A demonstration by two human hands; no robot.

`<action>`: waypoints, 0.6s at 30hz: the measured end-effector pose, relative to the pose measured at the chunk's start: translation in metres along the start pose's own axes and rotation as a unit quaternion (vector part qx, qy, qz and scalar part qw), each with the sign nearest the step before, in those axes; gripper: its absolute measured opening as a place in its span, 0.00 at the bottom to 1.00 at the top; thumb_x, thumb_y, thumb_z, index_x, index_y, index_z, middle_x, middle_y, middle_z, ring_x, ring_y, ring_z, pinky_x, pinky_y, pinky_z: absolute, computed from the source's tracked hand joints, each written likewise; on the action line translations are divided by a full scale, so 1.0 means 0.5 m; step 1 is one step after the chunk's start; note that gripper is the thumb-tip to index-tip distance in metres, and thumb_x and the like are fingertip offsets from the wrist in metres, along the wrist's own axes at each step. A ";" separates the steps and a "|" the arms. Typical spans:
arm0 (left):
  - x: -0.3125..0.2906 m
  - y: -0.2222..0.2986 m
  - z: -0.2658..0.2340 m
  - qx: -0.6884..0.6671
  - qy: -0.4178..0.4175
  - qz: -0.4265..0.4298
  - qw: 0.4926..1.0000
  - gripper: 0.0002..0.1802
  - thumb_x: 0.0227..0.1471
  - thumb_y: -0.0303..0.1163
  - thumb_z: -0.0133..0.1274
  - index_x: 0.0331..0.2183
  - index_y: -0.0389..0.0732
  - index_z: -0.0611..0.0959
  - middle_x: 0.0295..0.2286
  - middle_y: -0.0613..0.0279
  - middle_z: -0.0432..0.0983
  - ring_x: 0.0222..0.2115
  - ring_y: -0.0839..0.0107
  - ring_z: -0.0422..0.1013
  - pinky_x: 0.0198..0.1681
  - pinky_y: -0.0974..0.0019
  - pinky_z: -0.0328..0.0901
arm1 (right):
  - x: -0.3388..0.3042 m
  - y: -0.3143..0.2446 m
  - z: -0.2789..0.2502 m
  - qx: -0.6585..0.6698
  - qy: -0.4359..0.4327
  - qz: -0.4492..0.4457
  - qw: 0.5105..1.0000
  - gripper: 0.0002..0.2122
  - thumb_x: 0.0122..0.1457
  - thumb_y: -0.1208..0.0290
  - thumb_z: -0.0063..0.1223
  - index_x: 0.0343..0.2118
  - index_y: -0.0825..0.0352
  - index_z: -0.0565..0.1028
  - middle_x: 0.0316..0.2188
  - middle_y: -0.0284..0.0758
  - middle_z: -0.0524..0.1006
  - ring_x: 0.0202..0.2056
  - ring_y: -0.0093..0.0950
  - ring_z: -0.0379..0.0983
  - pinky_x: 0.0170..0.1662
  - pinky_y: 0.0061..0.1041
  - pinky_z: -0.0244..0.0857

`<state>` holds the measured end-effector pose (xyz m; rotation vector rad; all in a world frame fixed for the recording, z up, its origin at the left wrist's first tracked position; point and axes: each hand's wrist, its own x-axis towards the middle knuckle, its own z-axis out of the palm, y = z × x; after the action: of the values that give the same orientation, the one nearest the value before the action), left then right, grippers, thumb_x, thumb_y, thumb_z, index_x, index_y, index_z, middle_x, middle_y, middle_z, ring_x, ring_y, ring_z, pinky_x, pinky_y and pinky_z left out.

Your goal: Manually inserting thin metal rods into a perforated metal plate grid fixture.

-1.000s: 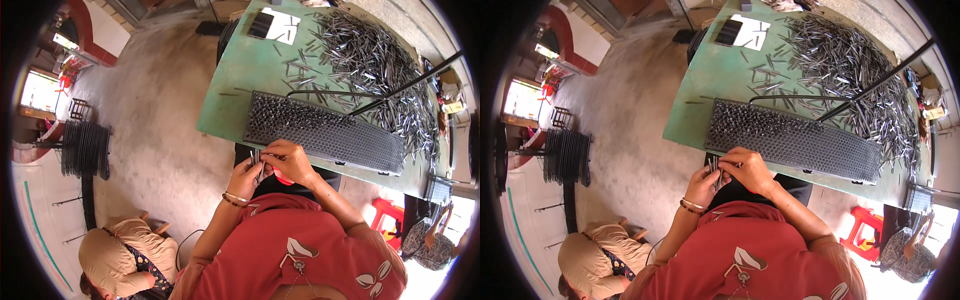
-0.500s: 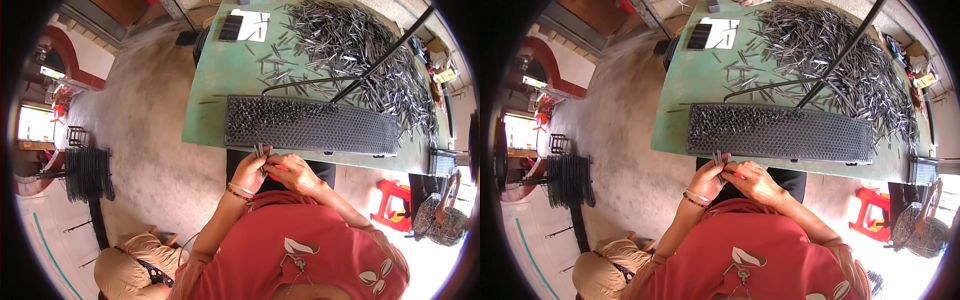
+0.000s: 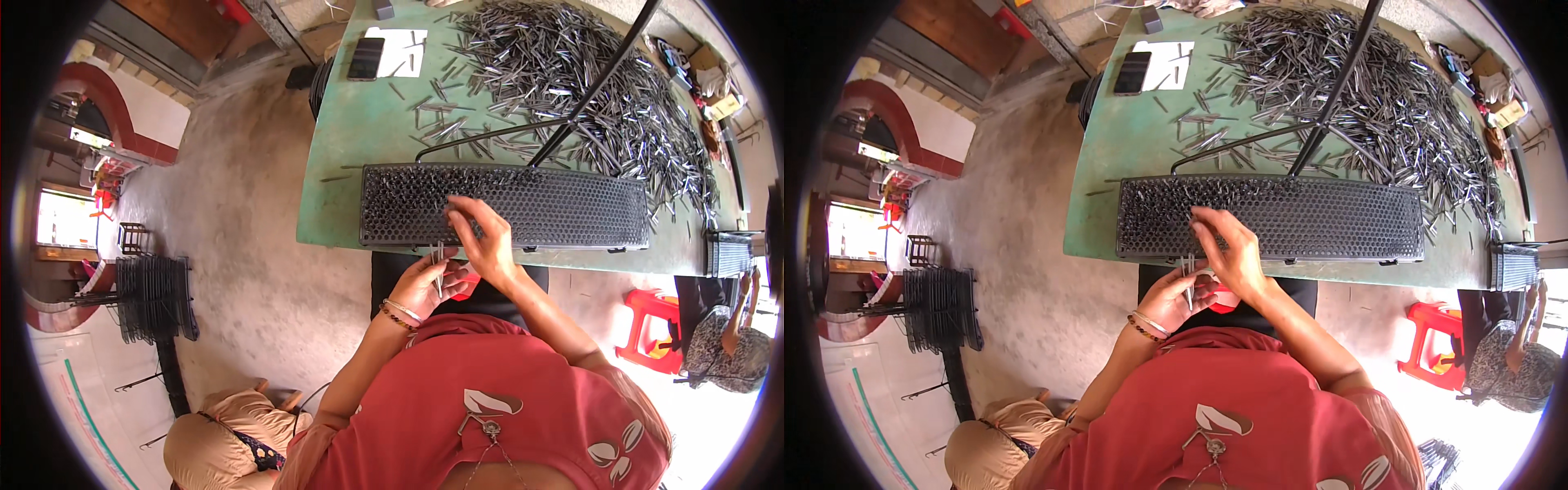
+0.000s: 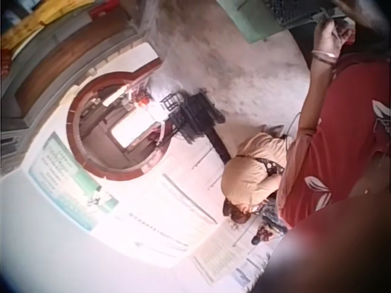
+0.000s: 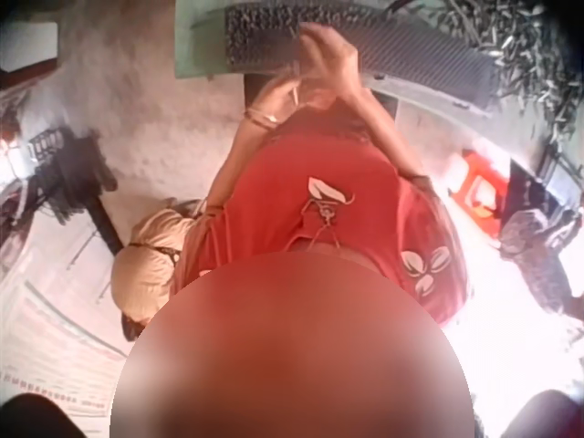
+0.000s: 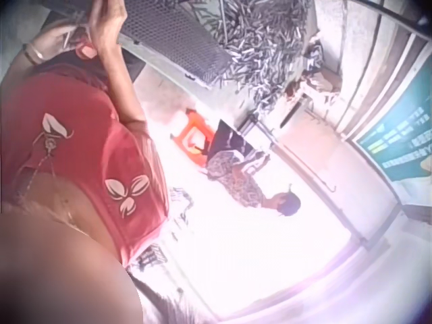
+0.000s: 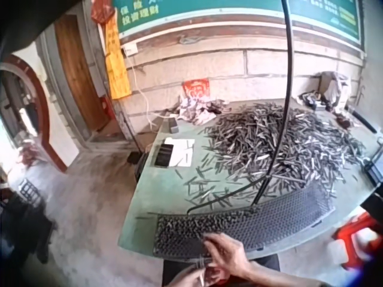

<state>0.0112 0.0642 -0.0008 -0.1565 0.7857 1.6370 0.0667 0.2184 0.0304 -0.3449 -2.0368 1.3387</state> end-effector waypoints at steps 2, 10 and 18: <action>0.010 -0.006 -0.015 -0.001 -0.061 -0.004 0.998 0.19 0.59 0.29 0.41 0.51 0.35 0.68 0.39 0.57 0.74 0.41 0.66 0.72 0.46 0.63 0.67 | 0.020 0.021 0.021 -0.014 0.012 -0.024 1.000 0.11 0.54 0.79 0.53 0.41 0.68 0.73 0.29 0.40 0.76 0.29 0.33 0.75 0.34 0.27 0.68; 0.015 -0.008 -0.044 0.008 -0.009 0.011 1.000 0.18 0.59 0.30 0.42 0.49 0.32 0.70 0.41 0.52 0.74 0.39 0.63 0.73 0.46 0.61 0.67 | 0.047 0.064 0.060 -0.109 -0.013 -0.105 0.988 0.11 0.50 0.78 0.57 0.38 0.65 0.76 0.31 0.36 0.78 0.33 0.35 0.72 0.40 0.30 0.64; -0.007 0.002 -0.023 0.019 -0.017 0.004 1.000 0.17 0.59 0.32 0.42 0.48 0.34 0.71 0.44 0.49 0.73 0.44 0.61 0.71 0.46 0.58 0.67 | 0.045 0.057 0.059 -0.226 -0.047 -0.215 0.949 0.12 0.47 0.77 0.58 0.36 0.65 0.76 0.36 0.33 0.76 0.39 0.33 0.70 0.45 0.32 0.60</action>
<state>0.0074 0.0549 -0.0076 -0.0994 0.7920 1.6278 0.0267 0.2222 0.0066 -0.0232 -2.3204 0.6320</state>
